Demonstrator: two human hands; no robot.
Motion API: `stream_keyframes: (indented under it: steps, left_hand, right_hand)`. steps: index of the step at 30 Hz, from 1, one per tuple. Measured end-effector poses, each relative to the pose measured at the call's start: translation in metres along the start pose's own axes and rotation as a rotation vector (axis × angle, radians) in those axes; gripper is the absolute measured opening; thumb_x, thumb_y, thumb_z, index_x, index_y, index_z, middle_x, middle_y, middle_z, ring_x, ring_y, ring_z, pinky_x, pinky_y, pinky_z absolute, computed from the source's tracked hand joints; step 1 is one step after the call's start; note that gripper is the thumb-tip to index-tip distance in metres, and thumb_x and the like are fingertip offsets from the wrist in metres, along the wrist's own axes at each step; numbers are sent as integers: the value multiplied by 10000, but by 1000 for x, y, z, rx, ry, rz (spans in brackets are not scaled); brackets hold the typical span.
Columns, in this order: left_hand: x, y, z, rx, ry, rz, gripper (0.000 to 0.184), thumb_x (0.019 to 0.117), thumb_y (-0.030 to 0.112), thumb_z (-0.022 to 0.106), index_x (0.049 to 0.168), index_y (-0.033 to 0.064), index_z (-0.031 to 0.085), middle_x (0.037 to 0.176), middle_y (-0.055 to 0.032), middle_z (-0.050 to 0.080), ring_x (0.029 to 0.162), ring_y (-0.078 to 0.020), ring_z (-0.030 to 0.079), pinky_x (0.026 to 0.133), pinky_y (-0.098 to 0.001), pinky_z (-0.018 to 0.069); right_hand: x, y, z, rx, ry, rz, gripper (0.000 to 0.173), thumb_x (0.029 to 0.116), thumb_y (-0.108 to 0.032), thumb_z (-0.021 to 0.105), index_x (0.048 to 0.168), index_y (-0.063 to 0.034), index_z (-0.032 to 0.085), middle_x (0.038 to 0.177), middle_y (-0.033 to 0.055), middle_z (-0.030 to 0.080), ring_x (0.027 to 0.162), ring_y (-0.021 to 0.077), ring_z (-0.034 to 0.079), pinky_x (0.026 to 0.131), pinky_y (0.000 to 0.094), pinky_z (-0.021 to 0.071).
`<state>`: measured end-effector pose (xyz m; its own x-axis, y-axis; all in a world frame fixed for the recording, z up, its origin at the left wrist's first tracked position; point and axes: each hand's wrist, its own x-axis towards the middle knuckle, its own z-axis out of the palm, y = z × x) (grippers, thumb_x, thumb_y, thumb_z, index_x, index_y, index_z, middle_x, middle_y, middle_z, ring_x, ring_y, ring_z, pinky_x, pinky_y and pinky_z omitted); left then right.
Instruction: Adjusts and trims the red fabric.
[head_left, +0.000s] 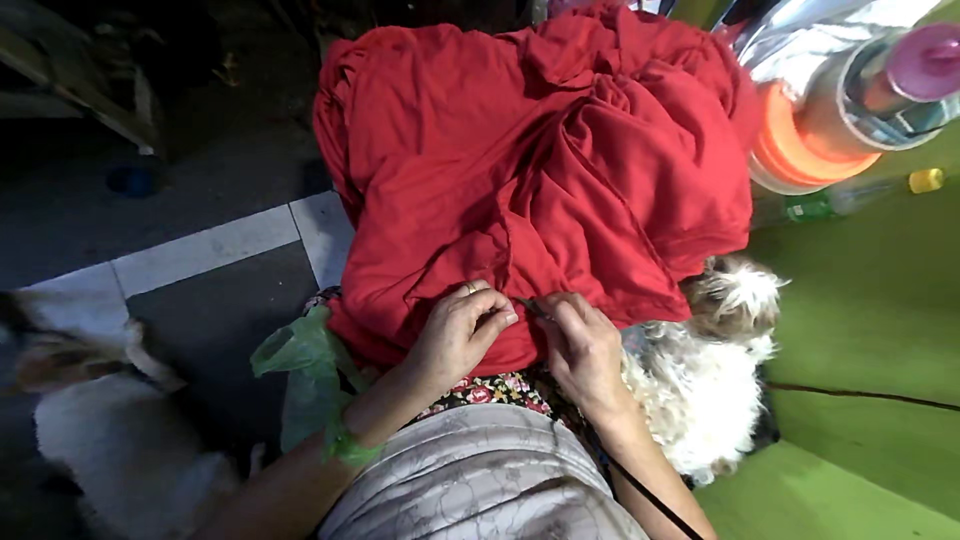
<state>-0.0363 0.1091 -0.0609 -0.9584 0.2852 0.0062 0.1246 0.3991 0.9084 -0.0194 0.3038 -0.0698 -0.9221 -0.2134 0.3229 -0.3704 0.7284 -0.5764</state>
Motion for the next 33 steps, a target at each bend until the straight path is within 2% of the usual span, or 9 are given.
stream_keyframes:
  steps: [2,4,8,11,15,18,23,28,33]
  left_hand:
    - [-2,0,-2,-24,3,-6,157,982,148,631,935,21,710,917,-45,630,781,-20,586,726,-154,501]
    - [-5,0,-10,-101,56,-56,156,993,123,593,966,6,692,930,-49,642,804,-35,636,744,-191,558]
    - [-5,3,-22,-158,150,-169,150,1014,122,586,1035,4,676,922,-33,679,777,-35,680,733,-206,595]
    - [-2,3,-15,-64,116,-135,181,1017,133,584,1038,-6,699,925,-66,680,784,-69,675,739,-230,589]
    - [8,6,-2,151,69,-86,170,942,151,708,998,-9,702,934,-134,678,791,-182,658,734,-329,562]
    - [15,6,-5,84,26,-156,118,939,100,706,948,-17,717,925,-129,680,770,-159,654,732,-314,564]
    - [13,5,-23,-272,-80,-394,79,994,70,632,981,-1,664,796,-5,661,690,-12,629,687,-180,544]
    - [5,0,-24,-390,-57,-377,55,983,33,623,943,20,658,749,31,649,680,1,628,679,-159,542]
    - [2,3,-19,-285,23,-329,51,937,52,701,909,19,675,722,33,656,641,26,623,639,-137,537]
  right_hand:
    - [0,6,1,26,6,11,170,934,-60,606,1021,-29,749,924,126,732,796,256,716,654,439,558]
    - [1,10,-3,106,-38,62,165,955,-80,615,1058,-8,722,940,123,731,829,243,718,713,440,575]
    - [2,8,-15,219,-92,163,265,986,-174,613,1188,-5,644,983,96,723,880,152,700,802,365,572]
    - [3,0,-16,208,-14,83,270,983,-169,626,1178,17,632,991,112,714,873,152,692,787,333,570]
    - [4,-3,-6,176,-14,24,267,975,-160,635,1163,30,647,972,124,723,845,184,700,759,365,574]
    - [3,2,3,122,-25,16,255,959,-142,642,1151,24,667,971,123,736,846,219,717,751,411,580]
    - [2,7,-4,156,-101,4,227,948,-130,656,1132,-2,688,1019,114,738,906,206,717,806,406,579]
    - [9,-5,-8,24,-148,-39,179,928,-82,644,1081,-44,730,1045,117,740,875,258,724,712,454,575]
    - [16,-18,-1,-103,-106,-60,205,902,-47,642,1072,-54,756,985,152,736,814,303,722,646,471,556]
